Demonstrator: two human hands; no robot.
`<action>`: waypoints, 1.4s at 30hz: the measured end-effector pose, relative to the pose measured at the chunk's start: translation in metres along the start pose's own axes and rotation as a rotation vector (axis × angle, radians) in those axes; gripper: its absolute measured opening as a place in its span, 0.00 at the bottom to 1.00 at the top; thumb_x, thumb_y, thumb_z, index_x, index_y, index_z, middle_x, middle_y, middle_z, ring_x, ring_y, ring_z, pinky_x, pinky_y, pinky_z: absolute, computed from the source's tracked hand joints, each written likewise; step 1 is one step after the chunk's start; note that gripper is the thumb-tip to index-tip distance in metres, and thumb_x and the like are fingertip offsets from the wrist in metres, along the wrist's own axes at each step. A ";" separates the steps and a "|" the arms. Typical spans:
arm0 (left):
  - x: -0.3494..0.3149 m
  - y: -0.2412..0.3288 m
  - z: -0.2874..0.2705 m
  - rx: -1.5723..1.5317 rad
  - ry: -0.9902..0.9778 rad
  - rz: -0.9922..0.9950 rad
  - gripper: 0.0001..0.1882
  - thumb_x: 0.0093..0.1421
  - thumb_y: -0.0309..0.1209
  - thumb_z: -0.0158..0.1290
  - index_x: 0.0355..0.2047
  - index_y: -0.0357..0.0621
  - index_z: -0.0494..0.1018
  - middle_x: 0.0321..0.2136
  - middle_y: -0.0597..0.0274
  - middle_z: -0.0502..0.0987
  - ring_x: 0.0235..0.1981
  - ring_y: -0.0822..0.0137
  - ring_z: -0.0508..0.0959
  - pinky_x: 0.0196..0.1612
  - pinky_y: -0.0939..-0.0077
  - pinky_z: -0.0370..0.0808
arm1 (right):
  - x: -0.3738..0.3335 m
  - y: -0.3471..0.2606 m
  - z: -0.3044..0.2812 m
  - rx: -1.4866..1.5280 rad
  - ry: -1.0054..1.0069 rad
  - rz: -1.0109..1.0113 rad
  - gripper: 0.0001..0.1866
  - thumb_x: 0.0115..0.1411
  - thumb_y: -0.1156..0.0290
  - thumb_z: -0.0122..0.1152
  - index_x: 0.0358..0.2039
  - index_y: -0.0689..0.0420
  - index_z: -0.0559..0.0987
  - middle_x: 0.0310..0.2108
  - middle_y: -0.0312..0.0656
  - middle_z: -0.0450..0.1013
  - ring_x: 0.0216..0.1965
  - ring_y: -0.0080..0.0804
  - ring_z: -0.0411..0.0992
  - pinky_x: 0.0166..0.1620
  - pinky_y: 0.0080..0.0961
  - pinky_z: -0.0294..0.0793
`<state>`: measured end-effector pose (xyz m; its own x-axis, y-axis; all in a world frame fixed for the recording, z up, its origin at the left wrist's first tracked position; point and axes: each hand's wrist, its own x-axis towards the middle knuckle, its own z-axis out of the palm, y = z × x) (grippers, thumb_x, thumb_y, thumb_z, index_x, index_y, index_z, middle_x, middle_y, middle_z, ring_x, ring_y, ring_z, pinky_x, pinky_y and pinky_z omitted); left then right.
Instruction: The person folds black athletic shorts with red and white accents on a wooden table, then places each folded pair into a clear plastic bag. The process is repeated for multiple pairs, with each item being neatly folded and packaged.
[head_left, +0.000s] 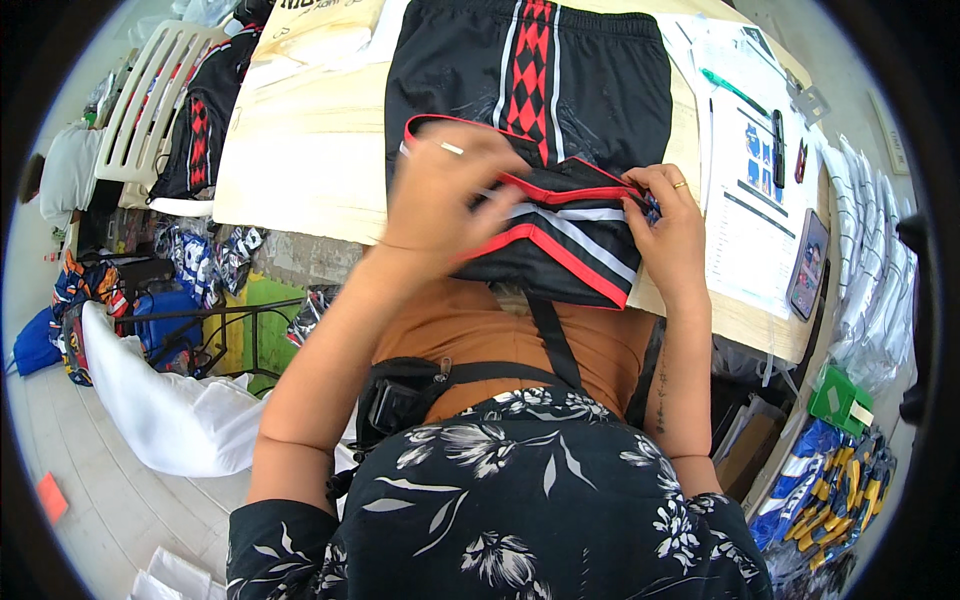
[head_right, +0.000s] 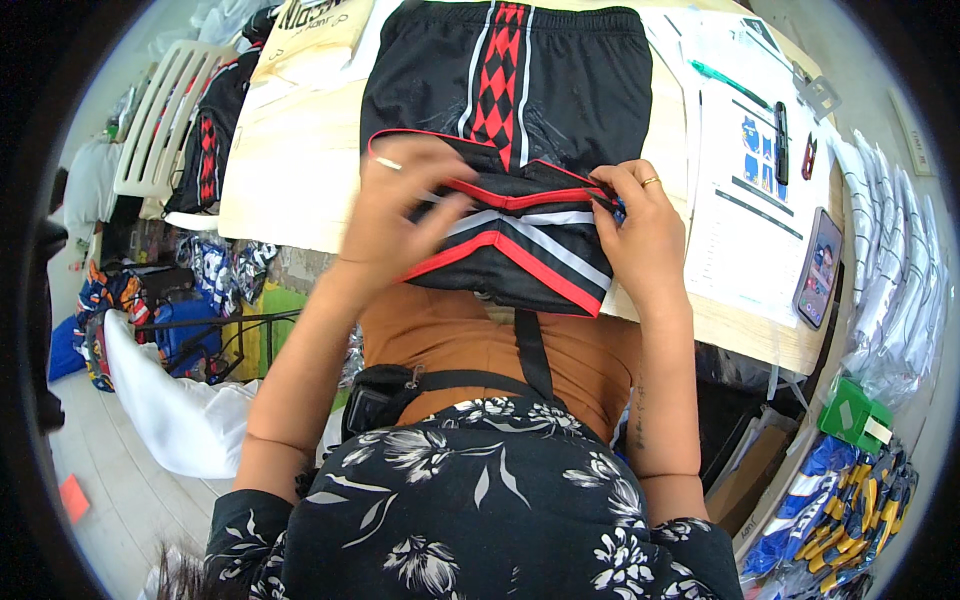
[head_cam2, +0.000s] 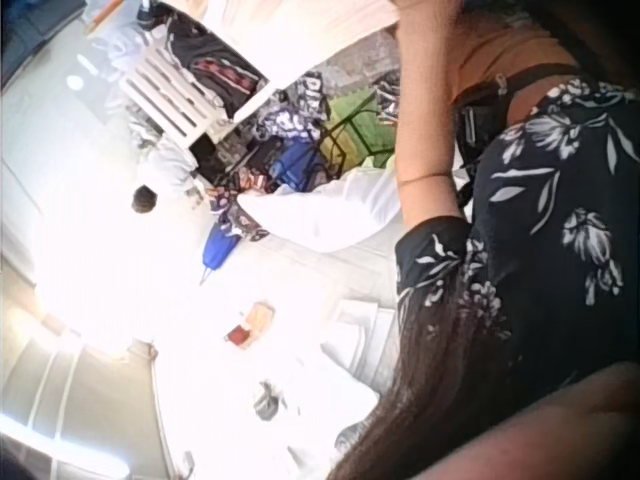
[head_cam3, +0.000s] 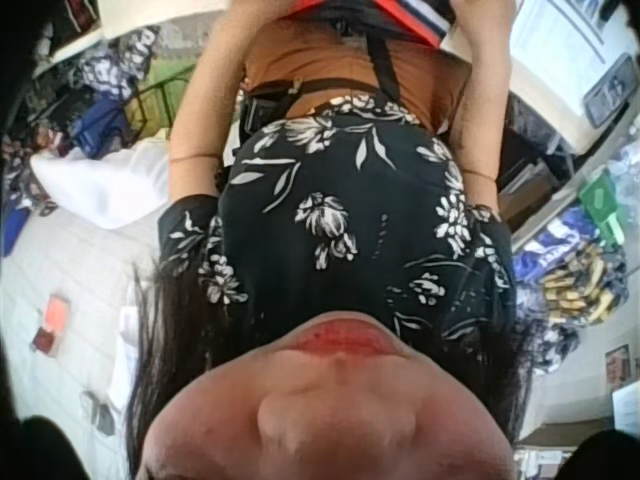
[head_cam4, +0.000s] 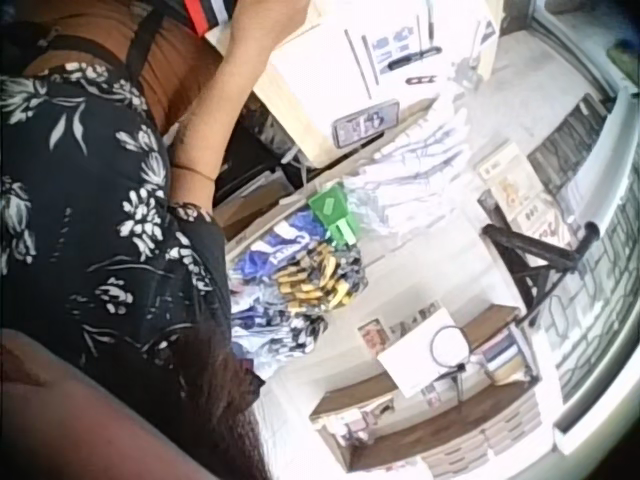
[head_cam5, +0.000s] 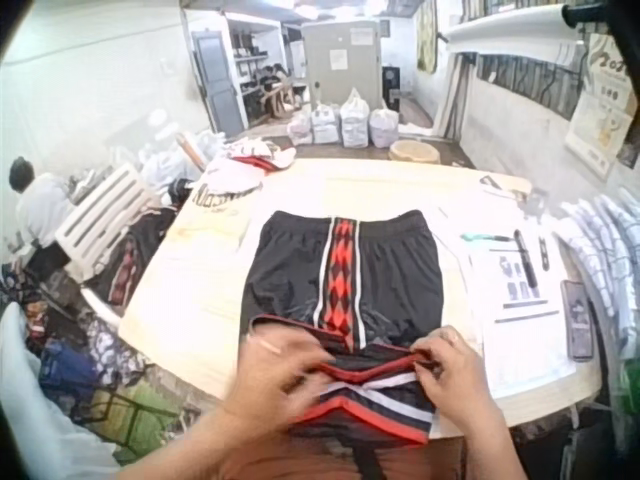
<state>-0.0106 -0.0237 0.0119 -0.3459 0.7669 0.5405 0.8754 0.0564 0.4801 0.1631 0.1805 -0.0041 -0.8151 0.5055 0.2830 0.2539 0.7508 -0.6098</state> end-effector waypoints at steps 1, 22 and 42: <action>-0.002 0.010 0.010 -0.041 -0.112 0.004 0.13 0.50 0.30 0.63 0.38 0.50 0.80 0.40 0.63 0.78 0.46 0.59 0.75 0.51 0.63 0.67 | -0.001 -0.004 0.000 -0.053 -0.002 0.026 0.13 0.55 0.78 0.64 0.42 0.57 0.77 0.40 0.40 0.73 0.36 0.41 0.76 0.41 0.31 0.75; 0.005 -0.012 0.032 -0.372 -0.230 -0.417 0.06 0.53 0.24 0.62 0.31 0.35 0.80 0.27 0.62 0.76 0.33 0.70 0.74 0.42 0.74 0.70 | -0.015 -0.060 0.032 0.101 -0.045 0.052 0.12 0.55 0.74 0.68 0.40 0.61 0.79 0.31 0.48 0.79 0.31 0.37 0.79 0.35 0.30 0.75; 0.006 0.029 0.003 -0.284 -0.219 -0.274 0.36 0.42 0.31 0.63 0.56 0.46 0.72 0.43 0.58 0.74 0.48 0.54 0.72 0.51 0.65 0.66 | -0.016 -0.094 0.022 0.463 -0.074 -0.347 0.14 0.47 0.84 0.67 0.36 0.60 0.81 0.28 0.40 0.76 0.27 0.29 0.75 0.30 0.21 0.72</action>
<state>0.0135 -0.0152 0.0267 -0.4460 0.8669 0.2228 0.6233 0.1222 0.7724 0.1409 0.0928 0.0326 -0.8483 0.2196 0.4818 -0.2752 0.5945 -0.7555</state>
